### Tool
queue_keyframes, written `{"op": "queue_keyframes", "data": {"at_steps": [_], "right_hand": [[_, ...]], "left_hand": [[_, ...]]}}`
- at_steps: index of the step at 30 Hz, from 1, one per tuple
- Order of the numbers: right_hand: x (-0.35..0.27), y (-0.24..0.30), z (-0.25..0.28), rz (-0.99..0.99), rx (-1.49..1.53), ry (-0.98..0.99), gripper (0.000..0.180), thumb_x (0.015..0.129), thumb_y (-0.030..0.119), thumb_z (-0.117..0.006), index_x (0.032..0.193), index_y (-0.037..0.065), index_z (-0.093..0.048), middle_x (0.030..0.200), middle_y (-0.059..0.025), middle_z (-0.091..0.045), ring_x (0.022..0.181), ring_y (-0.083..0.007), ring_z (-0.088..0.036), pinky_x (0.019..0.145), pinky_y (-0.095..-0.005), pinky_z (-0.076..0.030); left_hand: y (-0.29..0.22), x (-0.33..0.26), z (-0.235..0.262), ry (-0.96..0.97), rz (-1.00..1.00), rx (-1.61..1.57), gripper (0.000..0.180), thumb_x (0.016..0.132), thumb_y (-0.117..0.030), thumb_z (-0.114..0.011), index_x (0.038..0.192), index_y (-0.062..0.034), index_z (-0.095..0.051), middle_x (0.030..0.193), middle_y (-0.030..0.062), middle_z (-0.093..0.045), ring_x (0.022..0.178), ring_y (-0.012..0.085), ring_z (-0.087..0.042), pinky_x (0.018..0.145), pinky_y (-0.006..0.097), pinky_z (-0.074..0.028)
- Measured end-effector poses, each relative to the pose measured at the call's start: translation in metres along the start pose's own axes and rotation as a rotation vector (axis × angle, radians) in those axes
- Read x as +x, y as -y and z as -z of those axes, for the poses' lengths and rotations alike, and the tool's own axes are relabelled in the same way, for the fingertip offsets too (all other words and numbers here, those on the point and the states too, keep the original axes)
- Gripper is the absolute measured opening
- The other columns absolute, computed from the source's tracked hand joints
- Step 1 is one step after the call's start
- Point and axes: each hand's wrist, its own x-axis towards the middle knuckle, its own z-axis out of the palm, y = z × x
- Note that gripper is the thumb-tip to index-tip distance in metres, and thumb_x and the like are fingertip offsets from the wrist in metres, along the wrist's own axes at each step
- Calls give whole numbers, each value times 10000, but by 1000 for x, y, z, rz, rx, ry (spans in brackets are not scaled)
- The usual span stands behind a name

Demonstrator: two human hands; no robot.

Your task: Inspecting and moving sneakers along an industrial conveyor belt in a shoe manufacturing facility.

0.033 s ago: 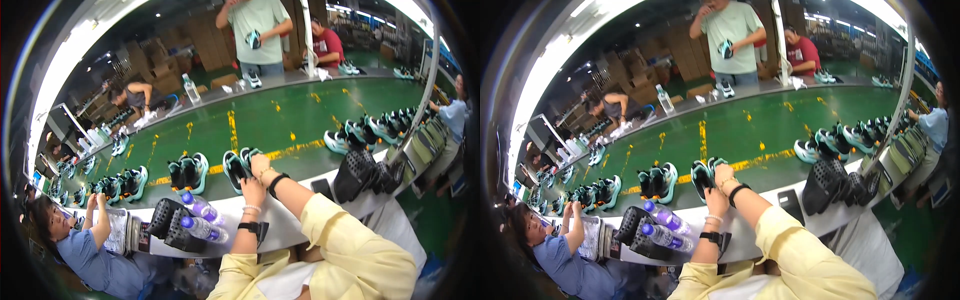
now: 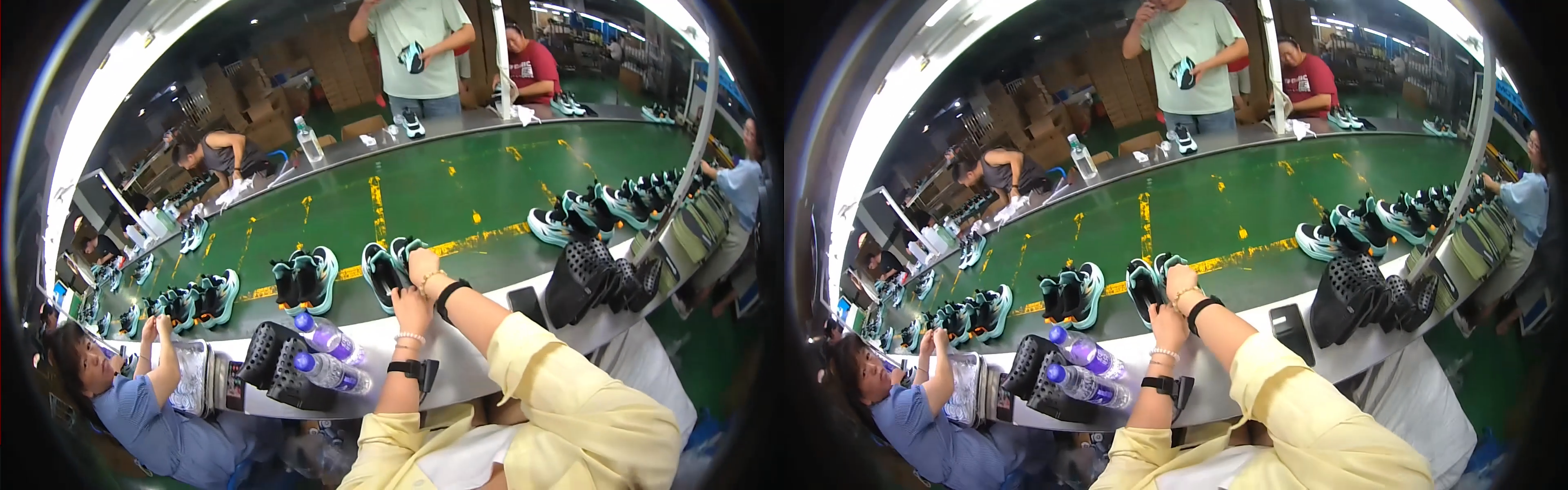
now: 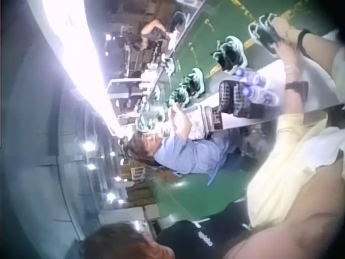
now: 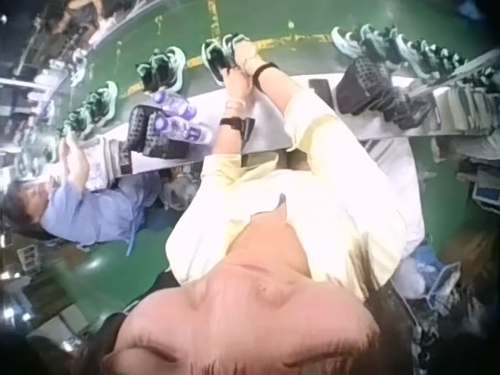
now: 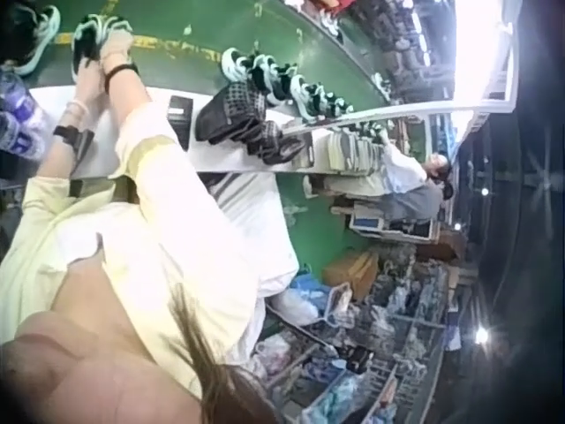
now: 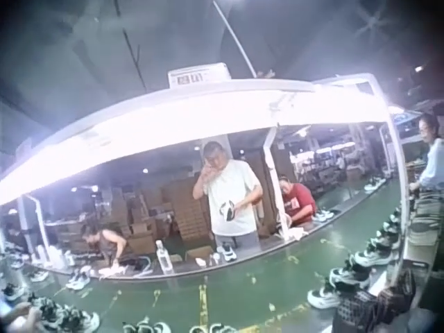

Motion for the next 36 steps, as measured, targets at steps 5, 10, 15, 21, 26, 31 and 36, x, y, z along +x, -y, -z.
{"op": "queue_keyframes", "data": {"at_steps": [5, 10, 15, 21, 26, 31, 36], "right_hand": [[8, -22, -31, -17, 96, -79, 179, 878, 118, -577, 873, 100, -755, 929, -116, -733, 889, -271, -719, 750, -389, -592], [11, -15, -5, 94, 73, 54, 177, 871, 130, -582, 890, 87, -752, 938, -117, -734, 882, -260, -721, 732, -366, -589], [6, 9, 3, 71, 13, 54, 165, 866, 130, -597, 892, 108, -758, 926, -107, -738, 881, -245, -725, 709, -357, -590], [20, -6, -21, 141, 129, 58, 183, 861, 95, -572, 912, 59, -743, 990, -156, -724, 926, -291, -715, 774, -404, -587], [17, -27, -1, 354, 192, 162, 192, 767, 98, -623, 910, 14, -721, 922, -229, -696, 905, -367, -686, 821, -434, -561], [-46, -34, 13, 408, 710, -157, 223, 846, 172, -621, 1018, 34, -652, 848, -217, -682, 840, -395, -659, 752, -475, -527], [-164, -97, 56, 309, 731, 225, 228, 884, 228, -617, 874, 7, -673, 680, -157, -665, 642, -318, -659, 655, -408, -528]], "left_hand": [[-10, -1, -4, -78, -12, -131, 228, 855, -283, -617, 853, -73, -708, 869, 102, -674, 913, 276, -609, 993, 442, -335], [-2, 6, 6, -142, 66, -91, 270, 832, -336, -644, 843, -77, -718, 879, 67, -680, 915, 247, -608, 967, 422, -349], [14, 4, 1, -116, 58, -87, 271, 836, -342, -642, 867, -84, -717, 902, 68, -683, 927, 253, -609, 964, 428, -357], [6, -2, -3, -165, 13, -131, 383, 800, -446, -685, 1012, -130, -726, 894, 80, -663, 968, 244, -587, 973, 411, -346], [7, 1, 4, -139, 60, -157, 393, 737, -439, -748, 1003, -151, -719, 926, 52, -643, 1047, 221, -553, 1004, 398, -294], [50, 23, -5, -137, 145, -177, 268, 768, -267, -723, 995, -128, -690, 1034, 90, -644, 1119, 261, -545, 1041, 440, -320], [-2, 25, 35, -393, 92, -314, 368, 777, -46, -596, 1145, -35, -609, 1305, 141, -534, 1346, 339, -382, 1159, 514, -223]]}}
